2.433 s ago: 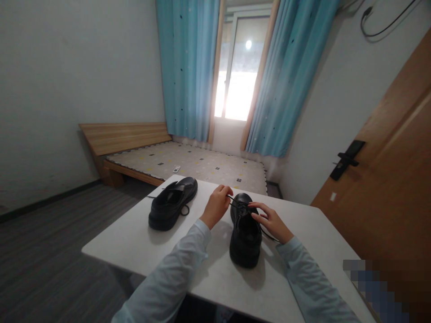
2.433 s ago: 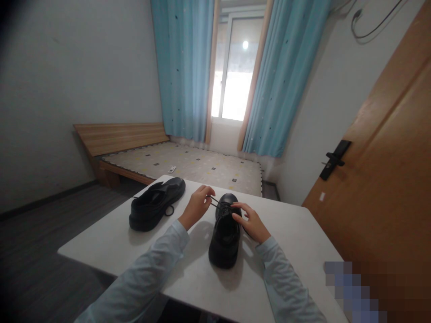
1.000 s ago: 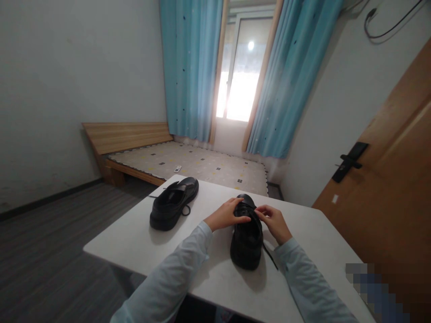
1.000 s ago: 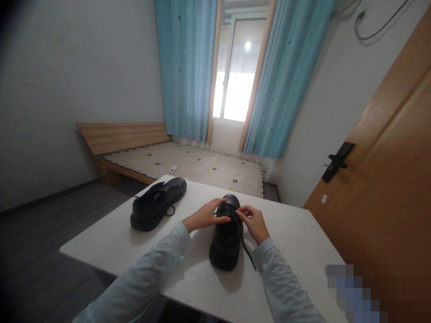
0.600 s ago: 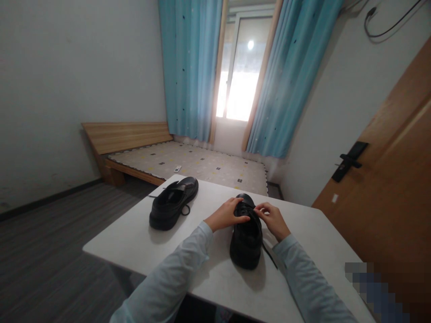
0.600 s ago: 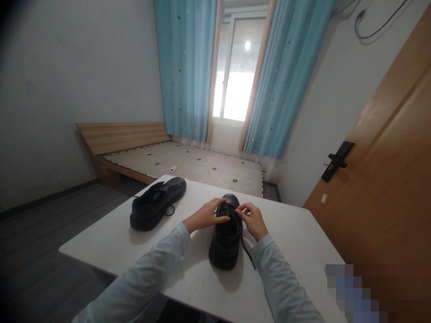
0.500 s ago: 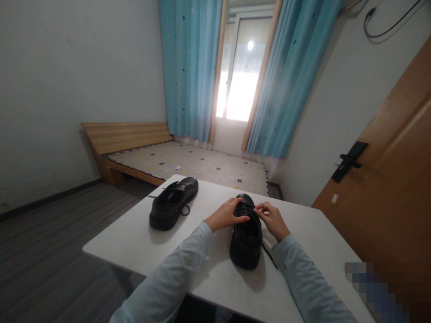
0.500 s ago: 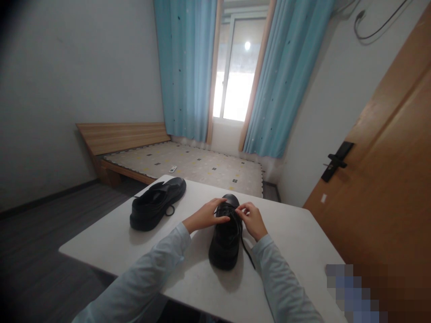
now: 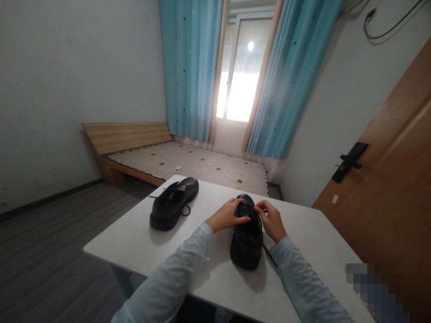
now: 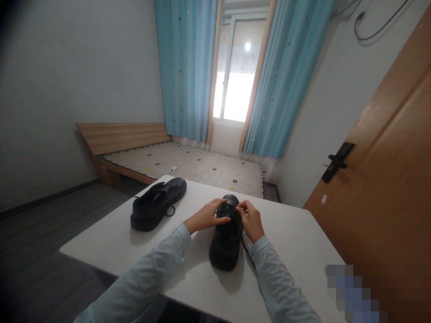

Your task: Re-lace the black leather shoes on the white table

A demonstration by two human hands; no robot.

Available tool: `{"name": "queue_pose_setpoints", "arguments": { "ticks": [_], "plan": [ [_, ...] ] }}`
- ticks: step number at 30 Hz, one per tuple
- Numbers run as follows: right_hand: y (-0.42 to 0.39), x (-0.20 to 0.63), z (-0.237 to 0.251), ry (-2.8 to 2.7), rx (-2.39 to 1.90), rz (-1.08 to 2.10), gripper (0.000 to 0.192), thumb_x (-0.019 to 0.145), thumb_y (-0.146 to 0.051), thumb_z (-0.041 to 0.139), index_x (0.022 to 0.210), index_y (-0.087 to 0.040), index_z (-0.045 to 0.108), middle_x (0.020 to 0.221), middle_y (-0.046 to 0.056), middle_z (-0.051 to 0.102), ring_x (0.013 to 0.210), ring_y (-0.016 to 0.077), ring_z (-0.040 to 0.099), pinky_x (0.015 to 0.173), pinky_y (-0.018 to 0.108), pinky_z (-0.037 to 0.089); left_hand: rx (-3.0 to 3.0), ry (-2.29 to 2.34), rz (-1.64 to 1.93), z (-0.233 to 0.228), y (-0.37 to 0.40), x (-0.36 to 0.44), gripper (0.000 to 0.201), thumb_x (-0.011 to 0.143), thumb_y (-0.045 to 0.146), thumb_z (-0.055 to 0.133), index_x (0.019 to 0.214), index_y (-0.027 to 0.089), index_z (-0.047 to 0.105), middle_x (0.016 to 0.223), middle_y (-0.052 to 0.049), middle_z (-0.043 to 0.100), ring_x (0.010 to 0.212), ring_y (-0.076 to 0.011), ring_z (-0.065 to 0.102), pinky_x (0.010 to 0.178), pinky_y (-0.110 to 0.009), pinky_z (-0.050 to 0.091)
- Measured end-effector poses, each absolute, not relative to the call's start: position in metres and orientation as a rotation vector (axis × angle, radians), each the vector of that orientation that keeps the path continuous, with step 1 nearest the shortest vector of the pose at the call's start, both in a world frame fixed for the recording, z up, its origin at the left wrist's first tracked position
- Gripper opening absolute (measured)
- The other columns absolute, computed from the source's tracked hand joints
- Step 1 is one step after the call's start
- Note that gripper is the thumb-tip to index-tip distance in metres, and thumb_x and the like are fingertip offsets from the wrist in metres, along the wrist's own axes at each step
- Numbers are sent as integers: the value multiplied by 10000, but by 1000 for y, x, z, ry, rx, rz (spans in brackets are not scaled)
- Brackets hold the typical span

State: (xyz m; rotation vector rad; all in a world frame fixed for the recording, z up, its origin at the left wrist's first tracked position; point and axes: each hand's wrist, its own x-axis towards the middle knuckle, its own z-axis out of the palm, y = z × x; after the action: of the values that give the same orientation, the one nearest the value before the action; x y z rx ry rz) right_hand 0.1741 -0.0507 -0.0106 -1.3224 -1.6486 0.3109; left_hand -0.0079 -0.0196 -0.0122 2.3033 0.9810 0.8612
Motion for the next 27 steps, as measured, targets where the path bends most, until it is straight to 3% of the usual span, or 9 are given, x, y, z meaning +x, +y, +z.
{"name": "queue_pose_setpoints", "arguments": {
  "ticks": [9, 16, 27],
  "plan": [
    [-51, 185, -2, -1729, -1222, 562, 163, 740, -333, 594, 786, -177, 603, 758, 35, 632, 714, 168, 568, 638, 290, 453, 2285, 968, 887, -14, -19, -8, 662, 684, 443, 658, 1243, 154, 455, 1236, -138, 497, 1155, -267, 479, 998, -388, 370],
    [-53, 192, 1, -1807, -1261, 491, 185, 696, -276, 622, 857, -185, 638, 759, 26, 637, 654, 149, 552, 658, 316, 482, 2278, 952, 899, -14, -19, -8, 655, 684, 448, 657, 1240, 166, 459, 1226, -137, 504, 1148, -268, 484, 990, -399, 375],
    [-47, 195, -7, -1691, -1275, 564, 208, 677, -374, 647, 715, -170, 645, 762, 47, 632, 661, 160, 554, 591, 284, 473, 2287, 980, 886, -14, -20, -9, 650, 687, 454, 648, 1240, 171, 458, 1232, -134, 502, 1154, -267, 485, 995, -396, 377]
  ]
}}
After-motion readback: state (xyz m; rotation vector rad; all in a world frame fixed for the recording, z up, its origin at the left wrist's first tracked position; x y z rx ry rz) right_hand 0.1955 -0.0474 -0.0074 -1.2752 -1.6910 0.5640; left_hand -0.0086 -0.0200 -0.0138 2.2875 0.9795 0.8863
